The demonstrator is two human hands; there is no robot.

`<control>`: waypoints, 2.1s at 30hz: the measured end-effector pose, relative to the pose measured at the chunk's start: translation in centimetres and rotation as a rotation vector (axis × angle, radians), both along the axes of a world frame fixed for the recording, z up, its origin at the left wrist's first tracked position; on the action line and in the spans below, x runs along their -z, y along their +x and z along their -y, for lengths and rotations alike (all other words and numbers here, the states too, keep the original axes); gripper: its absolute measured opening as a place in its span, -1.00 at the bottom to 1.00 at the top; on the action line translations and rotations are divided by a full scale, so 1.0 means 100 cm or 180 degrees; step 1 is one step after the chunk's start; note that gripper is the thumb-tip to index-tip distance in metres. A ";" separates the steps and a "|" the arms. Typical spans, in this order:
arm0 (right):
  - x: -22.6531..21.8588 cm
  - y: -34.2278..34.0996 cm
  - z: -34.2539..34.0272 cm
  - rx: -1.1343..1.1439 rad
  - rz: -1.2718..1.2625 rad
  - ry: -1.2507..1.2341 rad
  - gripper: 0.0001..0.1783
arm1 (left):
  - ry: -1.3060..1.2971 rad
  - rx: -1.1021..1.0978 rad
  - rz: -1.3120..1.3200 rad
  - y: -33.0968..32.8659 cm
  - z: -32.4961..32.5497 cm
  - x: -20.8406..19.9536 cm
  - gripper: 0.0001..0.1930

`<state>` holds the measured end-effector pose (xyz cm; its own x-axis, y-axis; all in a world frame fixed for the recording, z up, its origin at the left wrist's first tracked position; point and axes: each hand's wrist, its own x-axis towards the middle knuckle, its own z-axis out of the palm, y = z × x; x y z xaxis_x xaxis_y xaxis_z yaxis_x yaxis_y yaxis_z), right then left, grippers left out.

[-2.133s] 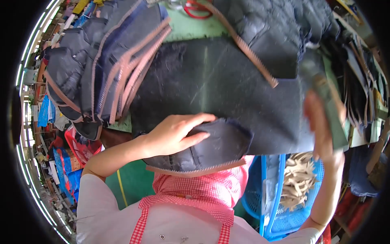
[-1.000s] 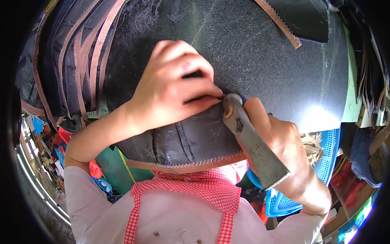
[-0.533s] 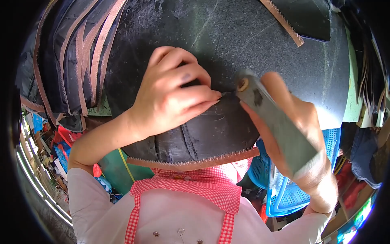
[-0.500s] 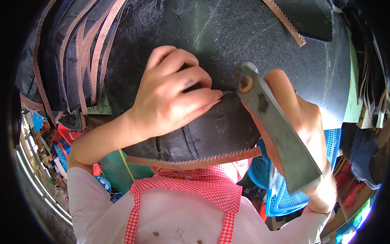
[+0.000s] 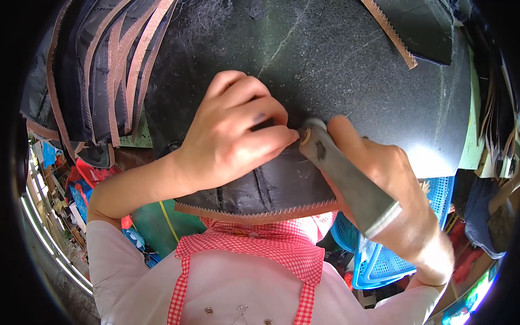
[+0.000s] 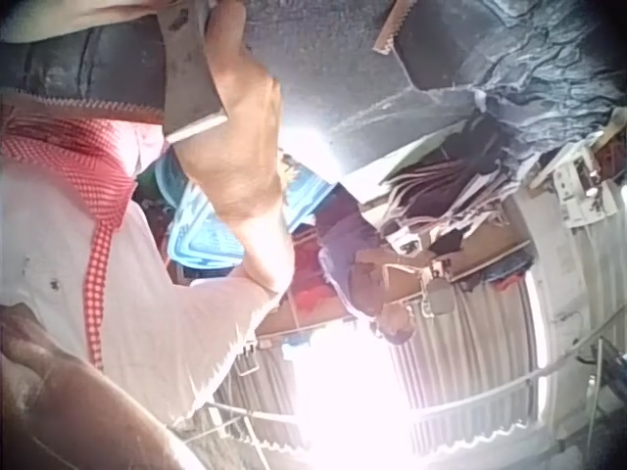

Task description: Hammering and flattening leather shoe components on a workbench in a factory setting.

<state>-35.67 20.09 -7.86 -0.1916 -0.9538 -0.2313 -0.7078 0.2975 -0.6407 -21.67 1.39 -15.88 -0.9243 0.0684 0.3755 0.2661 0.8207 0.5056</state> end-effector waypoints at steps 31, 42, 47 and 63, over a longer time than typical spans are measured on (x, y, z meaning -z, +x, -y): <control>-0.009 0.007 0.014 0.0467 0.0093 0.0004 -0.66 | 0.0424 0.0354 0.0427 0.011 0.043 0.001 -0.79; 0.006 0.028 0.010 0.0605 0.0485 0.0390 -0.82 | -0.0338 0.0558 0.0032 0.016 0.040 -0.002 -0.81; 0.004 0.017 0.026 0.0232 0.0227 0.0011 -0.78 | 0.0007 0.0524 0.0220 0.018 0.051 -0.008 -0.84; 0.017 0.036 0.029 0.0030 0.0137 -0.0023 -0.76 | 0.0086 -0.0218 0.0265 0.044 0.044 -0.004 -0.76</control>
